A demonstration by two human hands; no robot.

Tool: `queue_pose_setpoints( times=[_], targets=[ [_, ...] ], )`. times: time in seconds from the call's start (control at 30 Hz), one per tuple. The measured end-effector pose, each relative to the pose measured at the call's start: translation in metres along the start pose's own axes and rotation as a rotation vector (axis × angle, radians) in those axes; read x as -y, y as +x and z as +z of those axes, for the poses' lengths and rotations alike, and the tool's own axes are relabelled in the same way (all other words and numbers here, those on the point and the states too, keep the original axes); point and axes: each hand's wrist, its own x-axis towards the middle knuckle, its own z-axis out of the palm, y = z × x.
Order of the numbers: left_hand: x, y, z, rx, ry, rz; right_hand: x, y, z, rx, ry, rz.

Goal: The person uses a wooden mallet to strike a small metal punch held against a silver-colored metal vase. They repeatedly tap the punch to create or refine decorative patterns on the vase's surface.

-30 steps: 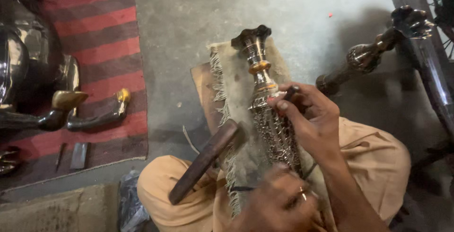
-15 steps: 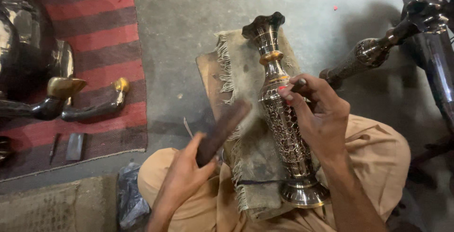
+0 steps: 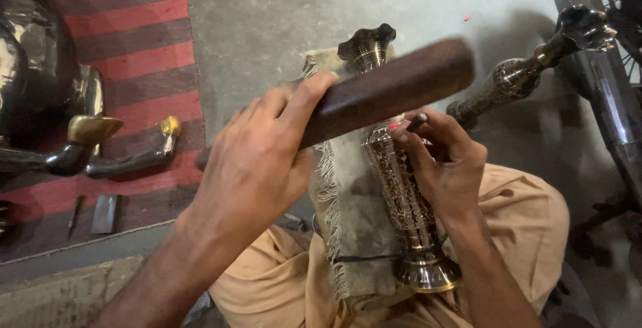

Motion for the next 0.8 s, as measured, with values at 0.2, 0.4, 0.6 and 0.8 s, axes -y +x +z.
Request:
queue_pose_setpoints(
  times=[0.2, 0.4, 0.6, 0.8],
  targets=[
    [-0.0017, 0.0052, -0.0058, 0.030, 0.189, 0.019, -0.0018, 0.0014, -0.0002, 0.001, -0.096, 0.023],
    [-0.0018, 0.0009, -0.0054, 0.038, 0.144, -0.027, 0.0005, 0.0013, 0.0005, -0.010, 0.009, 0.016],
    [0.0026, 0.0013, 0.0002, 0.023, 0.149, -0.001, 0.0040, 0.0027, -0.0014, 0.005, -0.093, -0.023],
    [0.0050, -0.0006, 0.0013, 0.046, 0.105, -0.085, 0.0040, 0.0039, -0.0024, 0.033, -0.110, -0.010]
  ],
)
